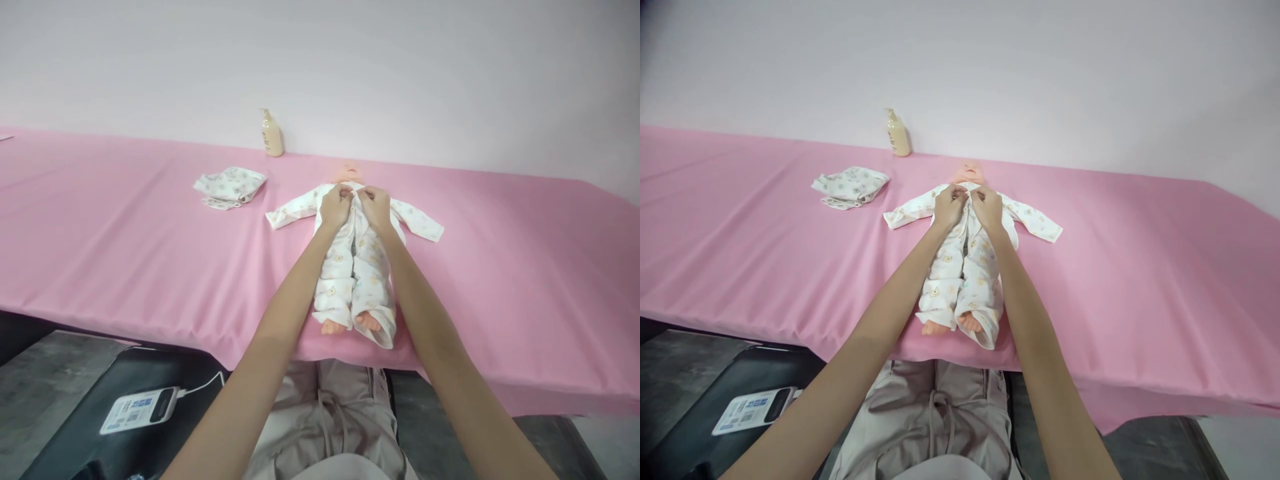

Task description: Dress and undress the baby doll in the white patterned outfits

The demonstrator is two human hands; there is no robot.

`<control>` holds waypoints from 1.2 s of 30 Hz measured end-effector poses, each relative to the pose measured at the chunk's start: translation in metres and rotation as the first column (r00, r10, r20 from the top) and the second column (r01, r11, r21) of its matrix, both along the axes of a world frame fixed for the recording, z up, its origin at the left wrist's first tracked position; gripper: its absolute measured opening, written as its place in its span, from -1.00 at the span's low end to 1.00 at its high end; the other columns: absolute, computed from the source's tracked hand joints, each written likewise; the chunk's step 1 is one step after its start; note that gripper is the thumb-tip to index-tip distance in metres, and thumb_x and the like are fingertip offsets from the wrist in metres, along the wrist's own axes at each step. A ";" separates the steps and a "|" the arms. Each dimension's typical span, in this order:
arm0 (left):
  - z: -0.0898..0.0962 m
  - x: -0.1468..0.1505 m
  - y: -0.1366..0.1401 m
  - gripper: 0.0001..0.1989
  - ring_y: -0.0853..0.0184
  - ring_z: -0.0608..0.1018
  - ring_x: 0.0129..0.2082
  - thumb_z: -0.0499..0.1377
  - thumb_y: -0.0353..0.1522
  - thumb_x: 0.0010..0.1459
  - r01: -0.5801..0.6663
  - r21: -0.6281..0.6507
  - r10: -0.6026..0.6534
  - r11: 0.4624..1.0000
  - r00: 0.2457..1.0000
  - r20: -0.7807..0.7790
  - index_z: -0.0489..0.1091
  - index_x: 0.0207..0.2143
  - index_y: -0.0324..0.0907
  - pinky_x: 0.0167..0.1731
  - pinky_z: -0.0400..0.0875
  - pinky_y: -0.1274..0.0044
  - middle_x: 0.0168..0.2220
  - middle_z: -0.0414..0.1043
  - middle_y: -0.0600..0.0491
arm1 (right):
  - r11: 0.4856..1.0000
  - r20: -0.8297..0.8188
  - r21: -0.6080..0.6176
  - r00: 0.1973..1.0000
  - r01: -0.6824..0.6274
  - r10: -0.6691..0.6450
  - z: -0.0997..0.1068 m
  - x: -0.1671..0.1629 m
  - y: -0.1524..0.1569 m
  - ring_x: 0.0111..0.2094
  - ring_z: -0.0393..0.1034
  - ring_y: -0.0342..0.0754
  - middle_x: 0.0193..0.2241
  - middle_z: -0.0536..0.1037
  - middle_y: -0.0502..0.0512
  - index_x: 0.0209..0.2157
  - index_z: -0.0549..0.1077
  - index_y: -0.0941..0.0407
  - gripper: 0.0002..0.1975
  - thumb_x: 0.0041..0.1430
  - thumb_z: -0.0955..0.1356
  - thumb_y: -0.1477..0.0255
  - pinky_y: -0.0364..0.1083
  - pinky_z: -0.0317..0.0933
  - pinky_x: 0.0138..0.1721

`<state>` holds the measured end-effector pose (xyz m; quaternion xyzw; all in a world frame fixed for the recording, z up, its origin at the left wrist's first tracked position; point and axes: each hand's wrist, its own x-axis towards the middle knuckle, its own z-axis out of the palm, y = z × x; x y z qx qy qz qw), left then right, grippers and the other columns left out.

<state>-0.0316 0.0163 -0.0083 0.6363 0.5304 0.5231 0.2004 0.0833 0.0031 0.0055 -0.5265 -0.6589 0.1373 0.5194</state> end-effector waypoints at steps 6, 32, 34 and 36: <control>0.008 0.001 -0.005 -0.76 0.31 0.52 -0.23 0.01 -0.25 0.18 -0.044 -0.050 0.044 0.998 0.999 0.001 0.44 -0.32 -0.13 -0.15 0.31 0.51 -0.33 0.52 0.05 | 0.999 0.175 0.038 0.984 0.021 -0.027 -0.001 0.000 -0.001 -0.42 0.35 -0.05 -0.49 0.49 0.05 -0.37 0.47 0.13 -0.77 0.15 0.20 0.39 -0.09 0.17 -0.27; 0.007 -0.003 0.005 -0.79 0.32 0.55 -0.26 0.13 -0.38 0.03 0.041 -0.118 -0.034 0.992 0.997 0.065 0.48 -0.25 -0.16 -0.15 0.38 0.48 -0.29 0.55 0.03 | 0.996 0.097 0.036 0.992 0.083 -0.086 -0.008 0.001 0.002 -0.47 0.37 -0.06 -0.52 0.51 0.03 -0.34 0.48 0.13 -0.78 0.12 0.22 0.42 -0.09 0.21 -0.28; 0.007 -0.003 0.003 -0.78 0.34 0.55 -0.27 0.12 -0.38 0.04 0.039 -0.112 -0.032 0.993 0.998 0.058 0.46 -0.23 -0.16 -0.16 0.38 0.49 -0.28 0.55 0.04 | 0.994 0.126 0.046 0.987 0.094 -0.099 -0.008 0.000 0.002 -0.41 0.38 -0.03 -0.49 0.52 0.06 -0.35 0.48 0.13 -0.80 0.09 0.23 0.44 -0.07 0.21 -0.23; 0.007 -0.004 0.002 -0.77 0.35 0.55 -0.28 0.12 -0.38 0.05 0.042 -0.098 -0.037 0.994 0.998 0.053 0.44 -0.21 -0.16 -0.17 0.38 0.50 -0.27 0.55 0.04 | 0.993 0.146 0.058 0.983 0.106 -0.114 -0.008 -0.001 0.003 -0.35 0.39 0.01 -0.45 0.52 0.09 -0.37 0.48 0.13 -0.82 0.07 0.25 0.46 -0.05 0.21 -0.19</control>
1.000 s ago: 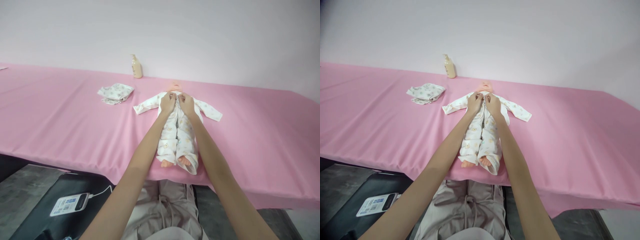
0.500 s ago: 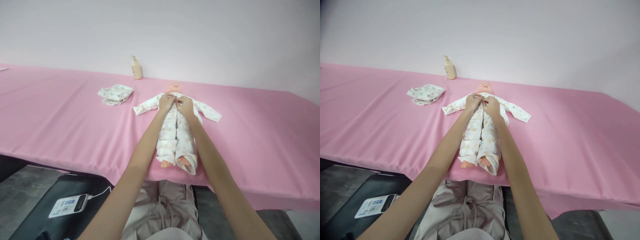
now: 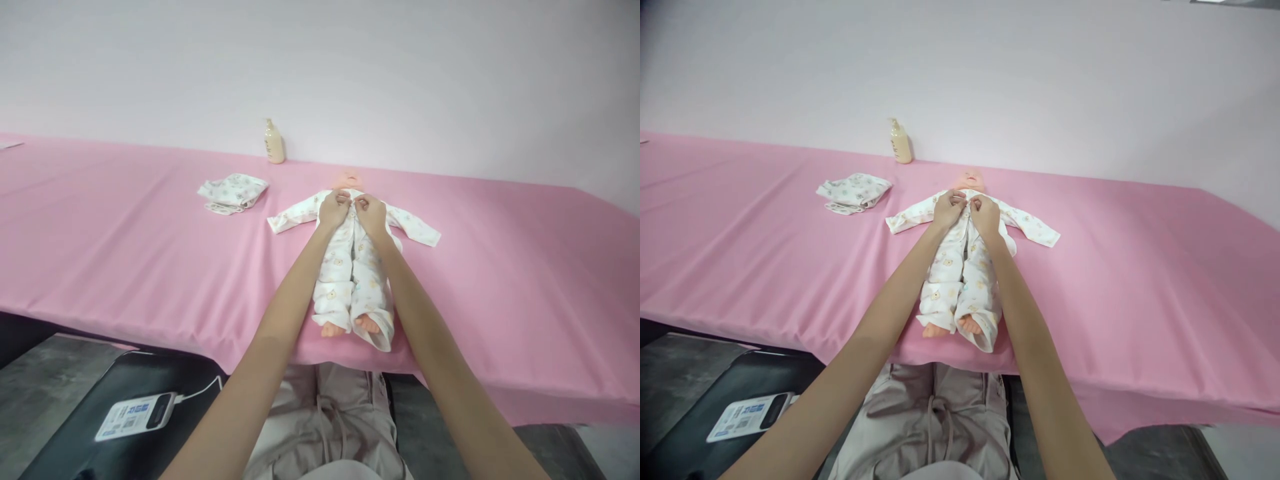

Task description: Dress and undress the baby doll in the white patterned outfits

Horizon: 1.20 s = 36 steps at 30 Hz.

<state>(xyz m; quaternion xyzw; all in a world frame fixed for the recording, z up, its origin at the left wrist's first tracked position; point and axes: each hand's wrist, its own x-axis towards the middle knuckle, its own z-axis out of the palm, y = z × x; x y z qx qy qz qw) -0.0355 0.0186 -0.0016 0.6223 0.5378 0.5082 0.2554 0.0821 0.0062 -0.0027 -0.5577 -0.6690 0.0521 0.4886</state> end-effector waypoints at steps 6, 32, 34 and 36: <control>0.001 0.000 -0.003 -0.78 0.36 0.54 -0.27 0.10 -0.38 0.04 -0.011 0.009 0.011 1.000 1.000 -0.029 0.42 -0.23 -0.16 -0.18 0.36 0.53 -0.29 0.54 0.06 | 1.000 0.044 0.014 0.999 -0.004 0.004 0.003 -0.001 0.000 -0.28 0.37 0.03 -0.36 0.51 0.15 -0.39 0.48 0.15 -0.86 0.04 0.28 0.47 -0.02 0.20 -0.14; 0.010 0.008 0.004 -0.80 0.25 0.54 -0.23 0.16 -0.34 -0.07 -0.168 -0.033 0.167 0.985 0.986 -0.025 0.46 -0.35 -0.19 -0.13 0.34 0.46 -0.28 0.52 -0.04 | 0.997 0.098 -0.013 0.993 -0.070 0.071 0.001 0.000 0.001 -0.49 0.27 -0.09 -0.56 0.41 0.00 -0.39 0.47 0.16 -0.83 0.05 0.24 0.51 -0.12 0.15 -0.31; 0.009 0.006 0.007 -0.81 0.28 0.54 -0.27 0.15 -0.35 -0.09 -0.161 -0.042 0.161 0.986 0.987 0.004 0.46 -0.36 -0.19 -0.13 0.34 0.48 -0.33 0.52 0.00 | 0.998 0.154 -0.020 0.986 -0.054 0.056 0.003 -0.001 0.000 -0.43 0.30 -0.07 -0.51 0.45 0.04 -0.37 0.49 0.17 -0.82 0.10 0.25 0.49 -0.11 0.15 -0.28; 0.007 0.005 0.009 -0.80 0.30 0.54 -0.29 0.15 -0.36 -0.10 -0.152 -0.051 0.155 0.987 0.987 0.040 0.47 -0.36 -0.19 -0.13 0.35 0.49 -0.35 0.52 0.03 | 0.999 0.220 -0.021 0.975 -0.028 0.032 0.005 -0.003 -0.002 -0.37 0.32 -0.04 -0.43 0.48 0.08 -0.35 0.50 0.16 -0.81 0.13 0.25 0.48 -0.10 0.16 -0.25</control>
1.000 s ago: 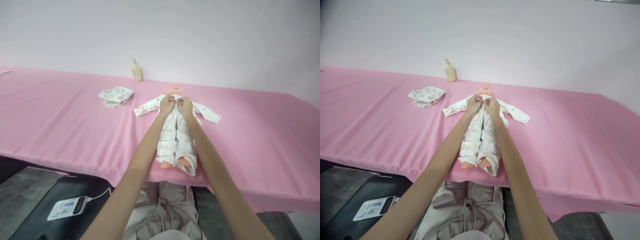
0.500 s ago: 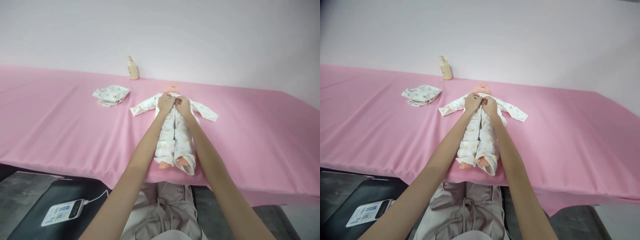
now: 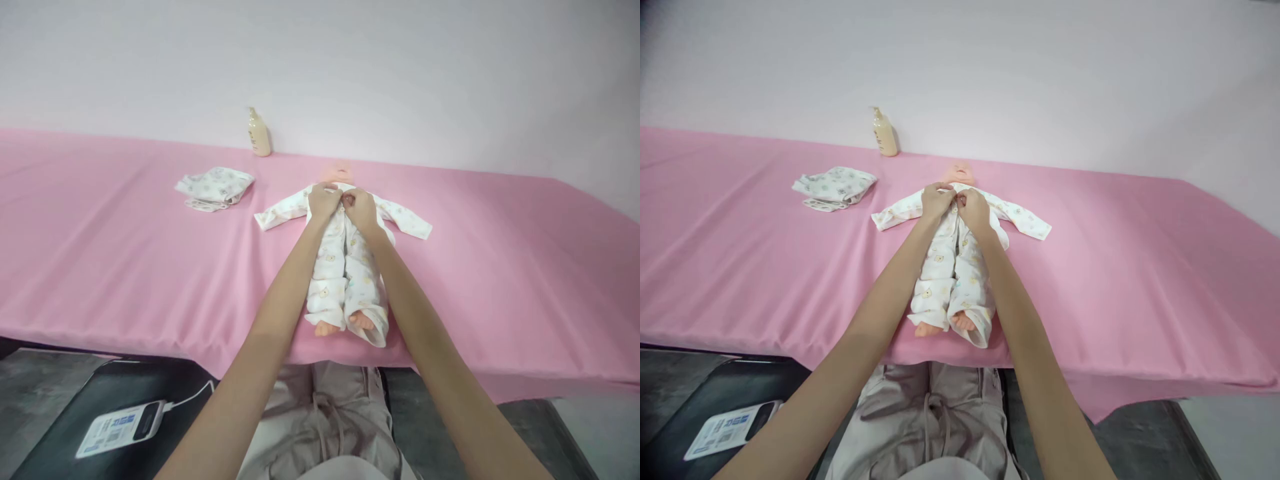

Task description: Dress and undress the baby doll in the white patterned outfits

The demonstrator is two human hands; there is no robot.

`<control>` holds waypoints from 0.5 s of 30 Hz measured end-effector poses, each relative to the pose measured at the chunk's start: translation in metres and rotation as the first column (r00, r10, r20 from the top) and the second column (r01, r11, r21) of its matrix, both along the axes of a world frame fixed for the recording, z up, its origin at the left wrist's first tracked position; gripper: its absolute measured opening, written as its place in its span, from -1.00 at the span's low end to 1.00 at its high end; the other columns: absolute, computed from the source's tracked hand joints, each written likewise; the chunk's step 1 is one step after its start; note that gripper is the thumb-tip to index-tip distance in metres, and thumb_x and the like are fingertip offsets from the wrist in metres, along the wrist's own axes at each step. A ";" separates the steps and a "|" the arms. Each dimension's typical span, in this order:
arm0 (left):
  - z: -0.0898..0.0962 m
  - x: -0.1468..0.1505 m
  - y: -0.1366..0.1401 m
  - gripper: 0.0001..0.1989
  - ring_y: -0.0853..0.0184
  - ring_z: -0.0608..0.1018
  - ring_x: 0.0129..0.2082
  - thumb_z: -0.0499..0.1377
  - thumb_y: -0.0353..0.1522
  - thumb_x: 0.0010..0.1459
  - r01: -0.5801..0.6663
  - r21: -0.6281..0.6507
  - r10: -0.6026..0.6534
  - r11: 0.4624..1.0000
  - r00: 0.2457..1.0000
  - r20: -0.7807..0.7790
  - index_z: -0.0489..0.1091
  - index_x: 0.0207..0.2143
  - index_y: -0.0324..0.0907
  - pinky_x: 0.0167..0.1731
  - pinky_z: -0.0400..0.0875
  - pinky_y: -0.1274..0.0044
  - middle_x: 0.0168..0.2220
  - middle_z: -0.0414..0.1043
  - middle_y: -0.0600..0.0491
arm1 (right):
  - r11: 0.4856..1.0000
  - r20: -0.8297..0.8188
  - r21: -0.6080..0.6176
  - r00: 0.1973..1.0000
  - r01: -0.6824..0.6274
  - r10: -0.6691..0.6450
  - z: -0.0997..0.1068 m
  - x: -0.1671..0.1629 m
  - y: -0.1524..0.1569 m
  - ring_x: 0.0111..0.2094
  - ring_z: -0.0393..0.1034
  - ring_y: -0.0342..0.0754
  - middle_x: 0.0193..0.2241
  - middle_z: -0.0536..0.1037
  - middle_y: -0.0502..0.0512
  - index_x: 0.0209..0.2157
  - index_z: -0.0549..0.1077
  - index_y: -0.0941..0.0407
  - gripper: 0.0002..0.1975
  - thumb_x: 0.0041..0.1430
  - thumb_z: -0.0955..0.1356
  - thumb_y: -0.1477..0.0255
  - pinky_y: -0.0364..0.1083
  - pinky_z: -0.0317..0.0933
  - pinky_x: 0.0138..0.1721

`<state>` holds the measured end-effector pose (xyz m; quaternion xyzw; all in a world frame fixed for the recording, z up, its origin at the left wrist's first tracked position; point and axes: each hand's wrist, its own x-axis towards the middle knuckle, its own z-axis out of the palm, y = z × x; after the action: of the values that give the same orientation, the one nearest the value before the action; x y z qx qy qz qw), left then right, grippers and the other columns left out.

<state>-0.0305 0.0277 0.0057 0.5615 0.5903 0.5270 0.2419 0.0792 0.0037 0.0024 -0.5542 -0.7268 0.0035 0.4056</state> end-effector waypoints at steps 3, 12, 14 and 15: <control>-0.002 -0.002 0.003 -0.78 0.33 0.54 -0.33 0.14 -0.39 -0.12 0.005 0.001 -0.005 1.000 0.998 0.056 0.47 -0.35 -0.18 -0.16 0.35 0.52 -0.37 0.52 0.05 | 0.999 0.075 -0.001 0.997 0.035 -0.035 0.003 -0.002 -0.004 -0.29 0.34 -0.01 -0.33 0.49 0.13 -0.31 0.49 0.16 -0.81 0.17 0.24 0.48 -0.08 0.16 -0.21; -0.003 0.001 -0.003 -0.75 0.38 0.45 -0.57 0.08 -0.48 -0.13 0.027 0.027 -0.028 0.999 0.999 0.035 0.49 -0.38 -0.17 -0.40 0.33 0.56 -0.64 0.36 0.13 | 0.989 0.176 -0.074 0.977 0.132 -0.117 0.014 -0.008 -0.012 -0.21 0.36 0.05 -0.25 0.50 0.19 -0.28 0.45 0.16 -0.82 0.15 0.23 0.50 -0.05 0.17 -0.20; -0.004 0.001 -0.003 -0.77 0.38 0.45 -0.55 0.09 -0.47 -0.10 0.041 0.039 -0.042 0.998 0.999 0.025 0.49 -0.38 -0.17 -0.41 0.32 0.56 -0.62 0.38 0.12 | 0.983 0.111 -0.116 0.985 0.143 -0.130 0.015 -0.008 -0.010 -0.25 0.37 0.03 -0.31 0.52 0.16 -0.33 0.45 0.16 -0.83 0.12 0.24 0.47 -0.06 0.18 -0.21; -0.004 0.000 -0.002 -0.78 0.38 0.46 -0.54 0.10 -0.46 -0.09 0.055 0.047 -0.056 0.997 0.998 0.023 0.49 -0.38 -0.17 -0.40 0.32 0.56 -0.61 0.40 0.11 | 0.979 0.051 -0.149 0.990 0.137 -0.131 0.014 -0.007 -0.009 -0.28 0.38 0.01 -0.35 0.52 0.13 -0.35 0.45 0.15 -0.84 0.11 0.25 0.44 -0.07 0.18 -0.22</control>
<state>-0.0304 0.0257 0.0014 0.5768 0.5589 0.5405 0.2506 0.0722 -0.0052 0.0166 -0.6313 -0.6935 0.0202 0.3466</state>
